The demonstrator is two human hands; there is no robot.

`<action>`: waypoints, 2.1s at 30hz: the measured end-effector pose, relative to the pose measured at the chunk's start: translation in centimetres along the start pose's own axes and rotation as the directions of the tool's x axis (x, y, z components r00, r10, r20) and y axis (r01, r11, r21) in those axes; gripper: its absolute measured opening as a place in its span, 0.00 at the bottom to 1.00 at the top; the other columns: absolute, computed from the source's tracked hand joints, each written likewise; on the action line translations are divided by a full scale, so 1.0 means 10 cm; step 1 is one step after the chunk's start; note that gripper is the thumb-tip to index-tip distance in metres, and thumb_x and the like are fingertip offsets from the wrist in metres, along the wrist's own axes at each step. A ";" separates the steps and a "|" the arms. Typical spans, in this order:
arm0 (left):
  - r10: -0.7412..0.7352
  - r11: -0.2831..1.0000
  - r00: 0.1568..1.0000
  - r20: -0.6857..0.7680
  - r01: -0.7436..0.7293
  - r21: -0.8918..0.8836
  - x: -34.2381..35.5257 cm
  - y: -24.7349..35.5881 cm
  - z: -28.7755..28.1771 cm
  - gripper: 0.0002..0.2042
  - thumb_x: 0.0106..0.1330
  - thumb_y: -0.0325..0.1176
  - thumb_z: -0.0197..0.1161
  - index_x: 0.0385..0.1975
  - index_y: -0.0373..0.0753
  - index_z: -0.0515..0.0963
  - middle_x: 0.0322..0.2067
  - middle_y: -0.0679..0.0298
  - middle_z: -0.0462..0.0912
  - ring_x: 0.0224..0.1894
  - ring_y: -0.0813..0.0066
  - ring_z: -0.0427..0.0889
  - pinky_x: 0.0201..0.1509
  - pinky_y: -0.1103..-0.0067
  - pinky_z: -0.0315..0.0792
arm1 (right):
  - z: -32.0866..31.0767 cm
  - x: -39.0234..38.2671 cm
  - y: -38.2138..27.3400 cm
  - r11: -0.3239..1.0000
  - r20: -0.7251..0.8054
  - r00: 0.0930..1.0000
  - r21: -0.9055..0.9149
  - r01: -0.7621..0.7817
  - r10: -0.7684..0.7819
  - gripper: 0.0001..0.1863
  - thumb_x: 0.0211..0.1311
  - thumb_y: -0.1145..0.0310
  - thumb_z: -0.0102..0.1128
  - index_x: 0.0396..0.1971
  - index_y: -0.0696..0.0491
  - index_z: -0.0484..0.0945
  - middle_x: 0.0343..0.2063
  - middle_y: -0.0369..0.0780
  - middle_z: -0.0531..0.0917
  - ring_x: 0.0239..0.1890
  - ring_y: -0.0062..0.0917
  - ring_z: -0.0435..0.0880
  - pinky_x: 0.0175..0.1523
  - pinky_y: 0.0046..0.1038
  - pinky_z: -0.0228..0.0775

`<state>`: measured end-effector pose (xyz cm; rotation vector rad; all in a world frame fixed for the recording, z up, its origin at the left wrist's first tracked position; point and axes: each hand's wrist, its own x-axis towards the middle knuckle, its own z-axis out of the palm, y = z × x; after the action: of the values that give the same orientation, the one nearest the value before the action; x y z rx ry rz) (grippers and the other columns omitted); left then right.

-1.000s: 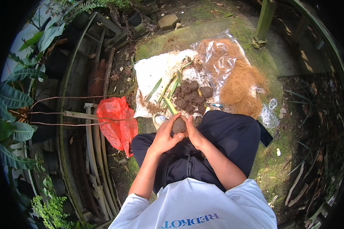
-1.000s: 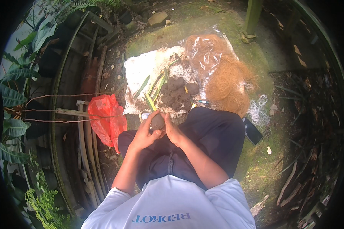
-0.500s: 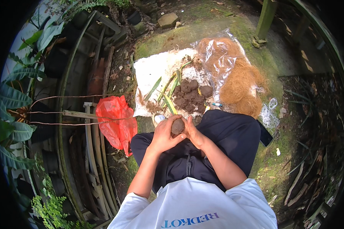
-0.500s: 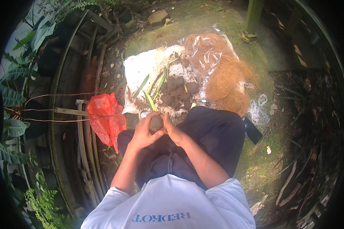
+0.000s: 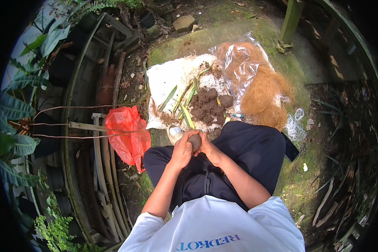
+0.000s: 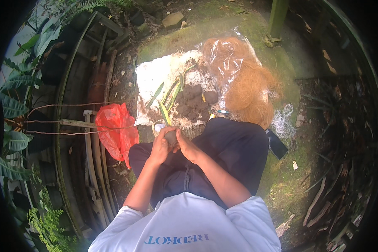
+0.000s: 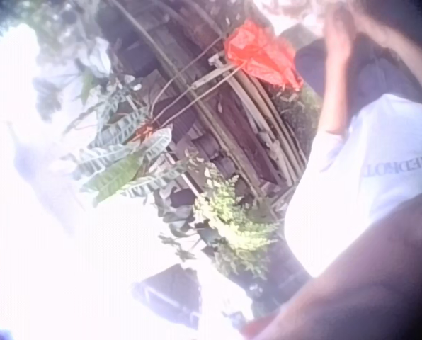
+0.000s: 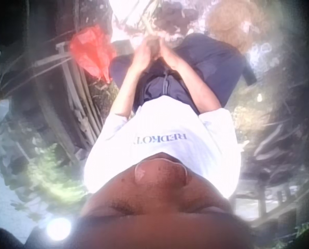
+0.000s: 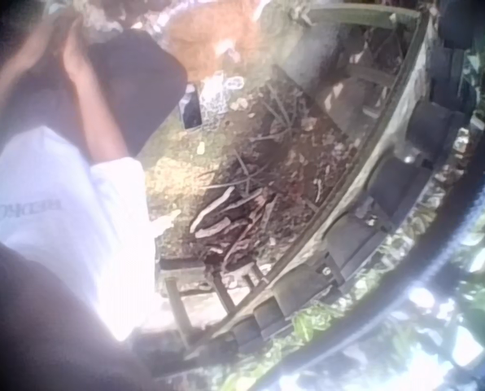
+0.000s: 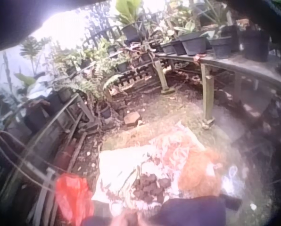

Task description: The person sits on the ground and repeatedly wraps small plant cuttings with soil and fibrous material by hand. They handle each cutting individually, forming a compact bundle and placing it on a white cloth.

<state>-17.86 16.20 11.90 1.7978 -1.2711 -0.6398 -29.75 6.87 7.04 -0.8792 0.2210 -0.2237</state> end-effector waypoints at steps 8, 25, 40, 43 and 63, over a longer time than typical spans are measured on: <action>-0.054 0.998 0.996 -0.069 0.056 0.029 -0.04 -0.01 0.00 0.53 0.64 0.72 0.49 0.76 0.43 0.32 0.57 0.41 0.72 0.50 0.50 0.81 0.52 0.67 0.74 | -0.01 -0.02 -0.02 0.994 -0.021 0.994 0.023 0.111 -0.111 0.45 0.68 0.28 0.35 0.66 0.54 0.56 0.49 0.37 0.72 0.47 0.19 0.72 0.48 0.26 0.67; -0.109 0.946 0.977 -0.181 0.046 -0.320 -0.13 -0.15 0.15 0.43 0.70 0.65 0.48 0.74 0.40 0.47 0.60 0.52 0.71 0.57 0.63 0.76 0.64 0.68 0.66 | -0.20 0.04 -0.33 0.963 -0.221 0.962 -0.249 0.105 -0.162 0.24 0.57 0.68 0.73 0.50 0.53 0.70 0.37 0.34 0.83 0.42 0.12 0.79 0.43 0.17 0.72; -0.112 0.949 0.983 -0.148 0.061 -0.310 -0.20 -0.12 0.32 0.34 0.76 0.57 0.43 0.66 0.30 0.61 0.59 0.50 0.73 0.63 0.62 0.71 0.69 0.69 0.60 | -0.11 0.07 -0.25 0.755 -0.213 0.904 -0.636 0.159 -0.371 0.10 0.54 0.68 0.68 0.31 0.55 0.77 0.30 0.43 0.84 0.36 0.33 0.84 0.45 0.33 0.73; -0.138 0.944 0.979 -0.150 0.084 -0.318 -0.19 -0.09 0.35 0.34 0.76 0.56 0.44 0.67 0.29 0.60 0.61 0.50 0.71 0.64 0.63 0.70 0.70 0.69 0.60 | -0.07 0.08 -0.22 0.752 -0.181 0.896 -0.623 0.215 -0.406 0.10 0.56 0.67 0.68 0.32 0.55 0.77 0.31 0.44 0.84 0.37 0.34 0.84 0.45 0.34 0.73; -0.516 0.448 0.805 0.291 0.544 -0.709 -0.19 0.01 0.17 0.27 0.79 0.47 0.45 0.72 0.42 0.55 0.62 0.62 0.70 0.61 0.74 0.74 0.59 0.76 0.74 | 0.04 -0.01 -0.38 0.328 0.108 0.904 -0.908 0.259 -0.414 0.34 0.49 0.59 0.71 0.56 0.51 0.68 0.54 0.44 0.73 0.60 0.40 0.67 0.68 0.41 0.51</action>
<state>-19.92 17.38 10.94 1.3807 -0.2500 -1.3406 -30.16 4.86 10.30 -2.0667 0.2970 -0.6027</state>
